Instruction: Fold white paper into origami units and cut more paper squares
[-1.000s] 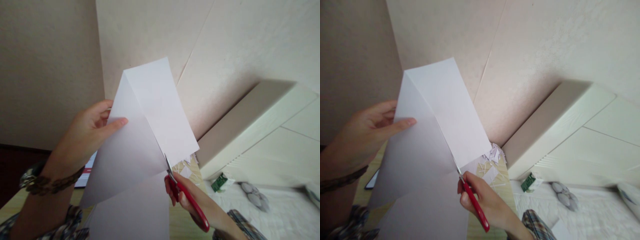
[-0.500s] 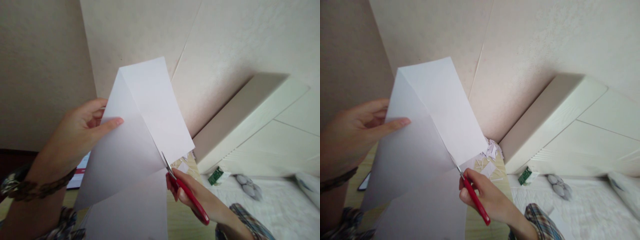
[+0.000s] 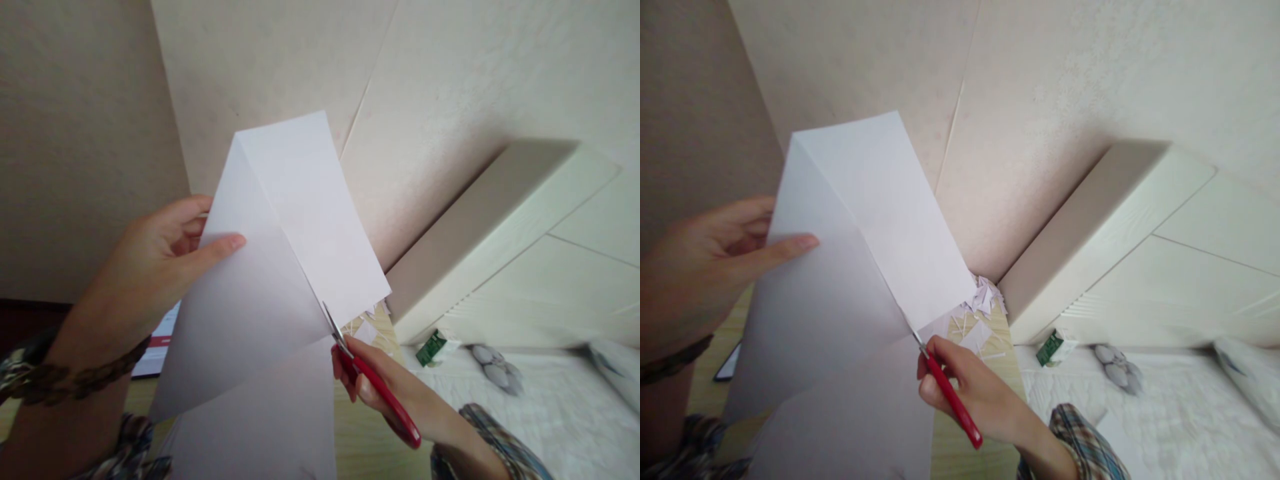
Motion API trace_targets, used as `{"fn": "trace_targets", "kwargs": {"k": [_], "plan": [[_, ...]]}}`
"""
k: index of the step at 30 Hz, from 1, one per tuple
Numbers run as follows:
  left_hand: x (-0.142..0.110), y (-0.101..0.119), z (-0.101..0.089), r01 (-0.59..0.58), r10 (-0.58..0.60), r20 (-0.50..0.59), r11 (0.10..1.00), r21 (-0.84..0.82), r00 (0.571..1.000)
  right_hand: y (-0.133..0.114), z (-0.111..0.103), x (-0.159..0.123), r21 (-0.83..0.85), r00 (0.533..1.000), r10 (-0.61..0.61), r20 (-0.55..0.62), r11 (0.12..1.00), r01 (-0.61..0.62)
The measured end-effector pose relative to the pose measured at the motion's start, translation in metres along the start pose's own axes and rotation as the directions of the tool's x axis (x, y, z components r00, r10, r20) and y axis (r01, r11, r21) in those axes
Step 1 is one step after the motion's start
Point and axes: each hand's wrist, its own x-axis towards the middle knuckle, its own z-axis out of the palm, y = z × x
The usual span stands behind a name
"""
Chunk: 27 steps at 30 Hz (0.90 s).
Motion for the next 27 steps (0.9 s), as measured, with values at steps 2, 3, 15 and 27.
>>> {"fn": "trace_targets", "kwargs": {"k": [2, 3, 15, 27], "plan": [[-0.0002, -0.0003, 0.0001, 0.01, -0.01, -0.005, 1.0, -0.004, 1.0, 0.0009, 0.0, -0.0011, 0.002, 1.0, -0.001, 0.001, 1.0, 0.001], [-0.0002, -0.0005, 0.0003, 0.015, -0.015, -0.007, 1.0, -0.01, 1.0, 0.0015, -0.0001, -0.0016, 0.002, 1.0, -0.002, 0.004, 1.0, 0.002], [-0.0017, -0.0031, 0.0032, -0.007, 0.006, -0.012, 0.997, -0.072, 1.0, 0.0045, -0.0003, -0.005, 0.045, 0.999, -0.027, 0.032, 0.999, 0.026], [-0.0029, -0.0013, 0.0026, 0.045, -0.042, 0.022, 0.984, -0.174, 0.999, 0.004, 0.0006, -0.0041, 0.158, 0.995, -0.069, 0.073, 0.986, 0.056]]}}
